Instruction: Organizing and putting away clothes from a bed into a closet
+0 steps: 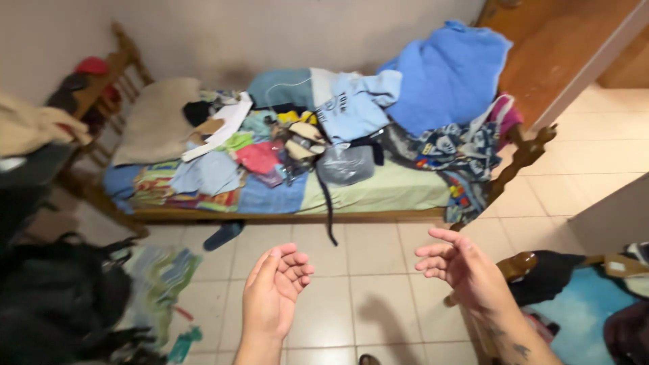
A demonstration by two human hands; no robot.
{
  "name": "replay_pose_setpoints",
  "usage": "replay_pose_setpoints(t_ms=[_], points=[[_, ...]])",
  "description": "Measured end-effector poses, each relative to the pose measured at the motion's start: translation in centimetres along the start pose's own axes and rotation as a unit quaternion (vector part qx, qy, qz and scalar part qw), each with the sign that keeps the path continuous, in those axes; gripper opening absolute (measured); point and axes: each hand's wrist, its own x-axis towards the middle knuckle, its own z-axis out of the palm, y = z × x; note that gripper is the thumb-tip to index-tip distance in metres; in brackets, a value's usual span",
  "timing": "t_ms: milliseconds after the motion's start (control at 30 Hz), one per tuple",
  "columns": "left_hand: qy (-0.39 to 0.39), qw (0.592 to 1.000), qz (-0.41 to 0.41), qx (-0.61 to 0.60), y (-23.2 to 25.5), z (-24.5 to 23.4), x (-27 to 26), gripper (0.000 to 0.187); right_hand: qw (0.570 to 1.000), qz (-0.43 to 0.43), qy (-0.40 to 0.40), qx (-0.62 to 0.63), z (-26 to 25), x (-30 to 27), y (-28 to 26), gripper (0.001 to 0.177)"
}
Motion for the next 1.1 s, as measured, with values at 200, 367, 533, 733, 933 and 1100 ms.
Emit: replay_pose_setpoints(t_ms=[200,367,533,733,933,1100], points=[[-0.020,0.999,-0.029,0.010,-3.8,6.3,6.4,0.027,0.999,-0.030,0.025,-0.013,-5.7,4.5,-4.2,0.043],[0.017,1.000,-0.025,-0.001,-3.1,7.4,9.5,0.029,1.000,-0.005,0.016,-0.013,-7.3,10.0,-3.9,0.045],[0.073,0.997,0.007,0.002,-0.4,4.9,13.5,0.027,1.000,0.019,0.005,-0.016,-5.9,15.5,-0.5,0.044],[0.113,0.991,0.069,-0.015,2.8,-3.3,22.4,0.024,0.998,0.046,0.010,-0.033,-1.9,23.2,2.2,0.043],[0.094,0.990,0.094,-0.044,9.5,-5.9,30.3,0.020,0.998,0.034,-0.002,-0.046,3.3,31.3,2.6,0.047],[0.069,0.993,0.095,-0.020,13.5,-5.2,33.6,0.022,0.998,0.025,0.015,-0.048,6.2,36.2,4.0,0.046]])
